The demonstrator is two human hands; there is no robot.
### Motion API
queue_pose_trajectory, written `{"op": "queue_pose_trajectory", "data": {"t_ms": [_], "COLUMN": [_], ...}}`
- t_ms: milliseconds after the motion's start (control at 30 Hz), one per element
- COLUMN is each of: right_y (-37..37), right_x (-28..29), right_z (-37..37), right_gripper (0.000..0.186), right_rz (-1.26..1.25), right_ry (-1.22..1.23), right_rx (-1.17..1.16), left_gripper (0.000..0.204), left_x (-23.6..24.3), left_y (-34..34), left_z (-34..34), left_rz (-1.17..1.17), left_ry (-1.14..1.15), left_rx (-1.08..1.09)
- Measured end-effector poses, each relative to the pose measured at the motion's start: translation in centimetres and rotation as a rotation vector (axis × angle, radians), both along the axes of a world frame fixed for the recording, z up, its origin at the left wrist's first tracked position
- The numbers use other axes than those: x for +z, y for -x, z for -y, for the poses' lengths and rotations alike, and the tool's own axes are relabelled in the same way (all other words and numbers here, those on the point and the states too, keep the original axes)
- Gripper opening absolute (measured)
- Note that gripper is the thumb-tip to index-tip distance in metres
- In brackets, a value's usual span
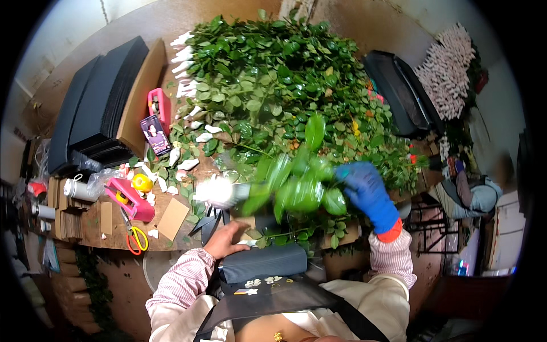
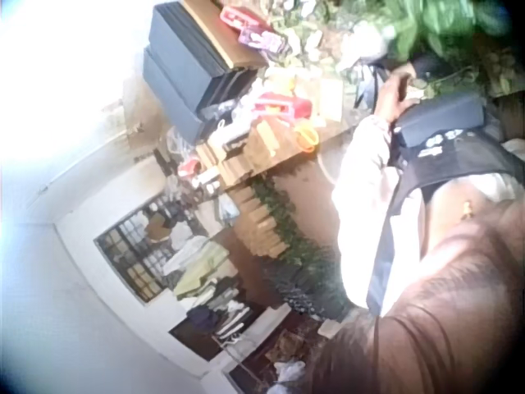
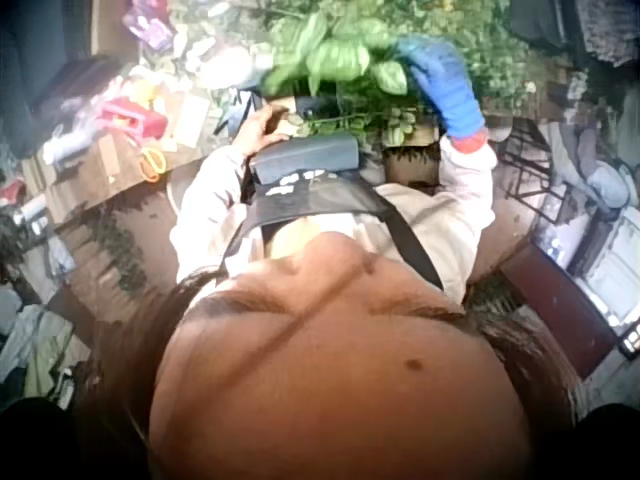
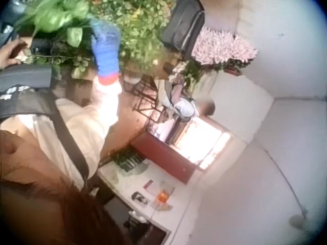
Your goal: The person arranges white flower buds and green leaves into black plastic trays. They pick up the flowers and leaves from a pile on the table and place them into the trays, then close the trays and stack them.
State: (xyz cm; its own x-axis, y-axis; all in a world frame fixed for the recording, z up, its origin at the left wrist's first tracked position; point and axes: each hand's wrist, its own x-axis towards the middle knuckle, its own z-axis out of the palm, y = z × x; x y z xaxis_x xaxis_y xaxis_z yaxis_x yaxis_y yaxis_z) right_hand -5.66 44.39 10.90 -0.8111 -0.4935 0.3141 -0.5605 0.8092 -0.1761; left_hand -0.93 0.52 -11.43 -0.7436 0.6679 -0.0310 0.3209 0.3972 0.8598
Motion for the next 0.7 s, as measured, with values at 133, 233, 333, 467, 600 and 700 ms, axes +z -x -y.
{"op": "queue_pose_trajectory", "data": {"t_ms": [133, 233, 333, 467, 600, 700], "right_y": [-5.9, -7.9, -8.2, -4.5, 2.4, 7.4], "right_x": [-7.9, -15.0, -16.1, -12.7, -14.7, -18.0], "right_z": [0.4, 1.8, 2.2, 1.5, 3.1, 5.1], "right_gripper": [0.052, 0.048, 0.042, 0.048, 0.042, 0.041], "right_rz": [0.46, 0.675, 0.44, 0.938, 0.23, 0.034], "right_ry": [-0.363, -0.592, -0.508, -0.421, 0.042, -0.004], "right_rx": [-0.024, -0.283, -0.17, -0.418, -0.452, -0.375], "left_gripper": [0.12, 0.093, 0.056, 0.053, 0.042, 0.031], "left_x": [-0.1, 0.4, 1.4, 2.5, 2.6, 2.0], "left_y": [0.1, 0.2, 0.2, -0.2, 0.2, 0.4], "left_z": [0.2, -0.3, -0.8, -1.1, -0.9, -1.0], "left_rz": [0.119, 0.013, 0.087, 0.133, 0.024, -0.084], "left_ry": [0.169, -0.074, -0.015, -0.029, -0.009, 0.053], "left_rx": [0.076, 0.058, 0.016, 0.053, 0.039, 0.044]}}
